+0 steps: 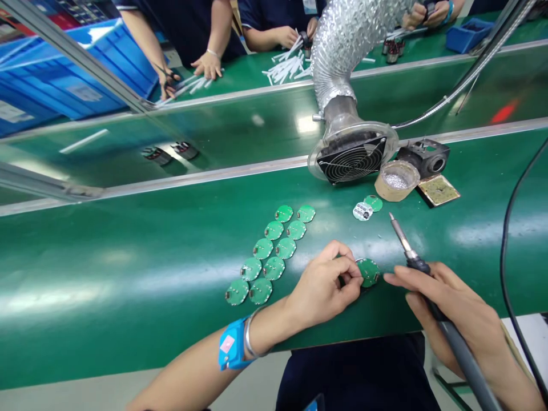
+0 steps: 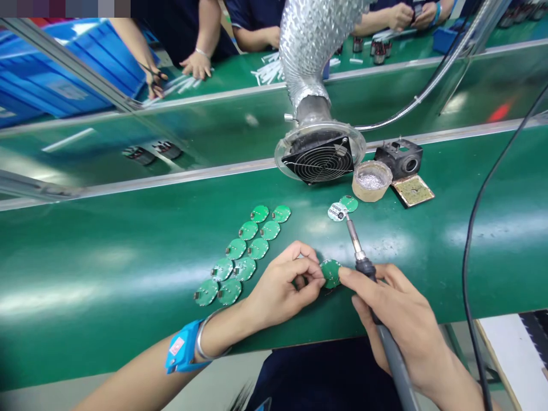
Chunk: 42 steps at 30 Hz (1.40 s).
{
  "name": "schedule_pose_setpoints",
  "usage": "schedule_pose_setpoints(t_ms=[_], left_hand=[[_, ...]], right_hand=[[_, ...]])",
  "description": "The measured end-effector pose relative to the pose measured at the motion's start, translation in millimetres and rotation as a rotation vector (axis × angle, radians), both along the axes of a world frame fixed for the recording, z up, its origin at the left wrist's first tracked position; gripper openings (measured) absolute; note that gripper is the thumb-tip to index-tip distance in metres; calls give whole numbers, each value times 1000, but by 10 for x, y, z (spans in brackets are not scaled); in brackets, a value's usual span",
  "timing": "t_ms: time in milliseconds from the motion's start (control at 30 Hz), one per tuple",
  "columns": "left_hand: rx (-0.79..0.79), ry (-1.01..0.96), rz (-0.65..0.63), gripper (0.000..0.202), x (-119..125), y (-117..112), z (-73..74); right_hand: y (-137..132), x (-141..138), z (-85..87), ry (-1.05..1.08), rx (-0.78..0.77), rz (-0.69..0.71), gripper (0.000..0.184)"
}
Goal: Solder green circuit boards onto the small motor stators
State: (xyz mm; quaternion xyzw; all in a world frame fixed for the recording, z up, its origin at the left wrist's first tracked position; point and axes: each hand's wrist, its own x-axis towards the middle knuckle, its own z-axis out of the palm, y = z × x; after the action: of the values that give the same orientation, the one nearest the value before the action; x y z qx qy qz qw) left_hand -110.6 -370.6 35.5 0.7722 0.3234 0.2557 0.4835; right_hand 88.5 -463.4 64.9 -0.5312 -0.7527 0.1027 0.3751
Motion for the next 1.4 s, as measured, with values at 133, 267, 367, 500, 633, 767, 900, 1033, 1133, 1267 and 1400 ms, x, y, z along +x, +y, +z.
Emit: schedule_pose_setpoints(t_ms=[133, 267, 367, 500, 633, 767, 900, 1033, 1133, 1267, 1400], left_hand=[[54, 23, 26, 5, 5, -20, -17], [113, 52, 51, 5, 16, -40, -14], [150, 83, 59, 5, 20, -51, -3], [187, 109, 63, 5, 23, -57, 7], [226, 141, 74, 5, 25, -59, 13], [247, 162, 76, 5, 27, -62, 19], [249, 182, 70, 5, 30, -59, 24], [264, 188, 76, 6, 31, -58, 25], [273, 190, 82, 6, 34, -66, 25], [283, 195, 89, 6, 43, -80, 31], [296, 204, 96, 6, 44, -86, 32]], right_hand=[[-190, 40, 84, 69, -18, -20, 45], [-298, 20, 24, 83, -75, 12, 40], [-302, -4, -19, 96, -45, 32, 39], [-289, -23, -45, 112, -21, 27, 38], [-304, -27, -62, 121, -18, 19, 38], [-318, -24, -80, 116, -3, 31, 36], [-327, -16, -114, 114, 18, 33, 36], [-338, -3, -148, 116, 15, 46, 40], [-353, 0, -163, 104, 21, 34, 41], [-350, -12, -193, 88, 45, 31, 41], [-330, 11, -204, 87, 66, 44, 38]])
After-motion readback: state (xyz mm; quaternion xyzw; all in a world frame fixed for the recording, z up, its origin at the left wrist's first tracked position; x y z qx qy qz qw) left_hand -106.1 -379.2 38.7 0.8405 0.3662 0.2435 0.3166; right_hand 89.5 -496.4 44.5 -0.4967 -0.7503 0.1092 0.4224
